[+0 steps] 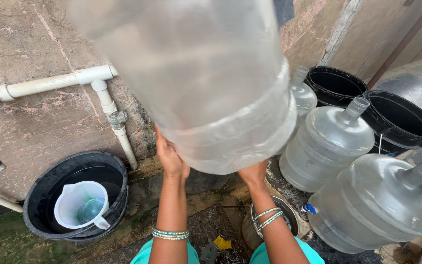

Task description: The person cleans large plastic water dispensers by rinsing them with water from a jug, scrubbing the interior with a toothbrush, and adding small stones. The person handles multiple dispensers, pouring water and scrubbing each one.

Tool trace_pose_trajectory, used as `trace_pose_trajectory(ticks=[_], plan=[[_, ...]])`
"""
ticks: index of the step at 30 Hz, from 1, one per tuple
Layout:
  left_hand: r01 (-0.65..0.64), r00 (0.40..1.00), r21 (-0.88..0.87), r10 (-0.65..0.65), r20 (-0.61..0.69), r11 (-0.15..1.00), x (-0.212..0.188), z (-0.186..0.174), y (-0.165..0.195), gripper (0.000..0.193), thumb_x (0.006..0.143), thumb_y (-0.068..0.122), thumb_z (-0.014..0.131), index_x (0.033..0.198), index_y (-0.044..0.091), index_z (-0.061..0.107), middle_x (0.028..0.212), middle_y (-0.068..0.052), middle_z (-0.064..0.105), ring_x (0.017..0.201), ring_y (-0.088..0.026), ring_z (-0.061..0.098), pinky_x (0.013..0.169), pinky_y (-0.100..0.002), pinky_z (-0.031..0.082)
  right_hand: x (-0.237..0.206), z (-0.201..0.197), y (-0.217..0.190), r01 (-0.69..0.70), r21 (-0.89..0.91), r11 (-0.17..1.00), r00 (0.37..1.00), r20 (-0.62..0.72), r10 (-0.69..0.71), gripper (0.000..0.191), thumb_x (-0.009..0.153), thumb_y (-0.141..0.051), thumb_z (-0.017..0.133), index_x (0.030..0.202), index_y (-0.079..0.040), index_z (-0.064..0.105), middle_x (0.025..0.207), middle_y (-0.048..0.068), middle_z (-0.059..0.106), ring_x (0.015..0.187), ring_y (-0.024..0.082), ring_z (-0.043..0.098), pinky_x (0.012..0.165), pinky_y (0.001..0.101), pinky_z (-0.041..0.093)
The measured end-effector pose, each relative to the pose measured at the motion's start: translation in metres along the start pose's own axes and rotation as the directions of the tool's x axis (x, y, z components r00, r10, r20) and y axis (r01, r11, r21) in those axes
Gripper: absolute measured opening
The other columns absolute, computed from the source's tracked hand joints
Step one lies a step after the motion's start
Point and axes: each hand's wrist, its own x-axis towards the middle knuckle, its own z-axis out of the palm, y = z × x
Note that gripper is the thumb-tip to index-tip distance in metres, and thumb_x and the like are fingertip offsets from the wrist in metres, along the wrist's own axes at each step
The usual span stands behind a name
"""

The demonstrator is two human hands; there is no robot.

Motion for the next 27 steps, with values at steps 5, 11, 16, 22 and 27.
trace_pose_trajectory(ticks=[5,11,16,22,27], plan=[[-0.031,0.919,0.194,-0.048,0.391,0.981,-0.016,0.030,0.017,0.080,0.095,0.056,0.043,0.158,0.009,0.030,0.160,-0.013,0.038,0.144,-0.034,0.045,0.115,-0.057,0.040,0.002,-0.009,0.000,-0.105,0.046,0.993,0.993,-0.042,0.107,0.025,0.081,-0.025,0.076,0.095,-0.005,0.070,0.095,0.014,0.075,0.092,0.030,0.073,0.083,0.0429,0.060],[-0.066,0.945,0.313,-0.042,0.325,0.947,-0.017,0.040,0.037,0.073,0.095,0.054,0.049,0.153,0.009,0.044,0.153,-0.016,0.053,0.144,-0.032,0.048,0.117,-0.050,0.039,0.006,-0.016,-0.010,-0.004,0.114,0.993,0.998,-0.069,0.011,0.025,0.081,-0.025,0.076,0.094,-0.005,0.071,0.094,0.014,0.075,0.092,0.031,0.073,0.082,0.0429,0.060],[0.117,0.987,0.365,-0.150,0.063,0.924,-0.004,0.022,0.026,0.074,0.094,0.056,0.039,0.152,0.011,0.047,0.149,-0.014,0.057,0.137,-0.031,0.052,0.111,-0.051,0.041,0.005,-0.003,-0.006,0.003,0.072,0.997,1.000,-0.002,-0.003,0.024,0.081,-0.026,0.076,0.093,-0.005,0.071,0.093,0.014,0.076,0.091,0.031,0.073,0.081,0.0430,0.059],[0.150,0.989,-0.244,-0.141,0.052,0.958,0.008,-0.016,0.011,0.086,0.089,0.067,0.033,0.155,0.011,0.032,0.155,-0.017,0.043,0.142,-0.033,0.044,0.114,-0.055,0.037,-0.003,0.006,-0.007,-0.023,-0.099,0.995,0.979,0.199,0.042,0.024,0.081,-0.026,0.075,0.092,-0.005,0.072,0.092,0.014,0.076,0.090,0.031,0.073,0.081,0.0430,0.059],[0.259,0.965,-0.293,-0.233,0.121,0.920,0.019,-0.025,0.007,0.098,0.083,0.077,0.029,0.158,0.014,0.021,0.159,-0.018,0.031,0.145,-0.035,0.037,0.114,-0.057,0.034,-0.001,-0.013,-0.018,0.220,-0.101,0.970,0.975,0.050,-0.216,0.023,0.081,-0.026,0.075,0.091,-0.006,0.072,0.092,0.015,0.076,0.090,0.031,0.073,0.080,0.0431,0.059]])
